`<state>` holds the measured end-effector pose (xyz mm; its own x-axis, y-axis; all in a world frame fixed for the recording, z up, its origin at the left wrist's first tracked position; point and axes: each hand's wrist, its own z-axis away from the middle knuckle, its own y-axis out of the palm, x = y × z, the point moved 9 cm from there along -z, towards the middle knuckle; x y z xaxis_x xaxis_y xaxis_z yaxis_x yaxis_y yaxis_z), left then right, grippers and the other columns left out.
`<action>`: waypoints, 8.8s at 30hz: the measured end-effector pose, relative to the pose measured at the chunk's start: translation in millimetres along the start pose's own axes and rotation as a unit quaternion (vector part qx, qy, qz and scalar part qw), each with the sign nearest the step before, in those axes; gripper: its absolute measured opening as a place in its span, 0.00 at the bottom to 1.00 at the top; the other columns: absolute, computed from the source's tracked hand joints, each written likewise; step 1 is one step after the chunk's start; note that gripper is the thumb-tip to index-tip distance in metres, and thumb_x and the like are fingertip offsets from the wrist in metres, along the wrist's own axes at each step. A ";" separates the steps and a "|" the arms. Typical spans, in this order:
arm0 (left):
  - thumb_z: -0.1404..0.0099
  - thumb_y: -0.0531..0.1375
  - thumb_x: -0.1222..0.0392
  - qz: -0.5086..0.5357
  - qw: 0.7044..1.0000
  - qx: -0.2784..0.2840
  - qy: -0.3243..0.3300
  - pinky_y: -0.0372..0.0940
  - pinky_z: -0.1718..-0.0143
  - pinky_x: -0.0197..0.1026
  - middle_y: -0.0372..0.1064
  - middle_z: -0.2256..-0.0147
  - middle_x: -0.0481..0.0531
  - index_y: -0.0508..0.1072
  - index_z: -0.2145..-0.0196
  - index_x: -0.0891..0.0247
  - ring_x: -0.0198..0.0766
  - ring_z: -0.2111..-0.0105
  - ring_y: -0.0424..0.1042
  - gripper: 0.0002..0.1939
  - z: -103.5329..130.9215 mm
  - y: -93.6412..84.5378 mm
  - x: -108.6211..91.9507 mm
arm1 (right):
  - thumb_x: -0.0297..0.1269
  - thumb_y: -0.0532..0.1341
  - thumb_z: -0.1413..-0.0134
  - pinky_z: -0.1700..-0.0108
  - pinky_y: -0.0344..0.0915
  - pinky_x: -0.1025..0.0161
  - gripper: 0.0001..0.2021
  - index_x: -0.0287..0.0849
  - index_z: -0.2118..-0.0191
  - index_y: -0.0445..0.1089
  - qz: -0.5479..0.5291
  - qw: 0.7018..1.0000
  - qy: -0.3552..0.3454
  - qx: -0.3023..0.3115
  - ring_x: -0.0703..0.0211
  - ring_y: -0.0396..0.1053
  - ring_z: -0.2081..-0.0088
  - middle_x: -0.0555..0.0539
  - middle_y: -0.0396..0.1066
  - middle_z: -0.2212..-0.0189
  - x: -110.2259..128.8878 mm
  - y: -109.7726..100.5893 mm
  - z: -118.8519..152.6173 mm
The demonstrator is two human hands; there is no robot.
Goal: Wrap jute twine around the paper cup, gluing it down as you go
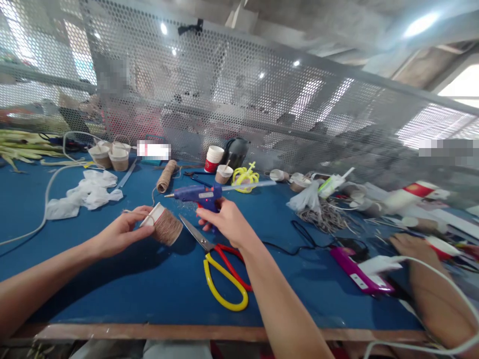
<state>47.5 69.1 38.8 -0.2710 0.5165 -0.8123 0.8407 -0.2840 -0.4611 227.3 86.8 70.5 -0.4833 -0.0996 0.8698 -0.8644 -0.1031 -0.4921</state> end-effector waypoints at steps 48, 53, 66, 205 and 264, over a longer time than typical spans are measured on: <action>0.39 0.51 0.60 -0.076 0.996 0.032 -0.020 0.55 0.49 0.43 0.69 0.56 0.58 0.69 0.61 0.67 0.43 0.53 0.64 0.12 -0.9 7.0 3.6 | 0.33 0.52 0.51 0.73 0.60 0.65 0.09 0.41 0.74 0.68 0.335 0.932 -0.138 0.024 0.60 0.64 0.77 0.48 0.68 0.80 39.7 29.6 46.5; 0.39 0.51 0.59 -0.075 0.997 0.035 -0.011 0.52 0.46 0.44 0.68 0.55 0.57 0.68 0.59 0.67 0.43 0.49 0.61 0.13 -0.4 7.6 3.2 | 0.33 0.52 0.51 0.72 0.60 0.64 0.08 0.41 0.73 0.68 0.328 0.935 -0.135 0.027 0.60 0.64 0.77 0.48 0.68 0.80 37.9 31.6 47.4; 0.39 0.51 0.61 -0.067 0.997 0.033 -0.003 0.56 0.48 0.44 0.68 0.54 0.58 0.69 0.60 0.67 0.44 0.51 0.62 0.12 -0.6 7.5 1.0 | 0.33 0.51 0.51 0.75 0.58 0.65 0.09 0.42 0.77 0.66 0.290 0.948 -0.127 0.018 0.62 0.62 0.80 0.50 0.65 0.84 39.6 25.7 46.2; 0.37 0.48 0.60 -0.118 0.989 0.088 0.028 0.53 0.45 0.42 0.64 0.51 0.59 0.68 0.60 0.67 0.43 0.45 0.56 0.13 1.3 10.6 -10.7 | 0.40 0.55 0.53 0.83 0.60 0.69 0.15 0.43 0.86 0.58 0.158 0.986 0.025 0.046 0.66 0.59 0.88 0.53 0.60 0.92 14.7 21.3 45.8; 0.38 0.49 0.57 -0.098 0.992 0.082 0.002 0.53 0.45 0.44 0.63 0.50 0.60 0.68 0.63 0.67 0.44 0.45 0.56 0.13 2.4 9.7 -2.7 | 0.38 0.55 0.54 0.83 0.59 0.71 0.11 0.41 0.81 0.60 0.122 0.990 0.017 0.061 0.68 0.58 0.88 0.55 0.59 0.91 15.4 27.6 48.8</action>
<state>55.3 63.0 35.7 -0.4198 0.5786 -0.6992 0.6841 -0.3046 -0.6628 202.8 34.2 68.5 -0.6825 -0.1033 0.7235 -0.6984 -0.1997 -0.6873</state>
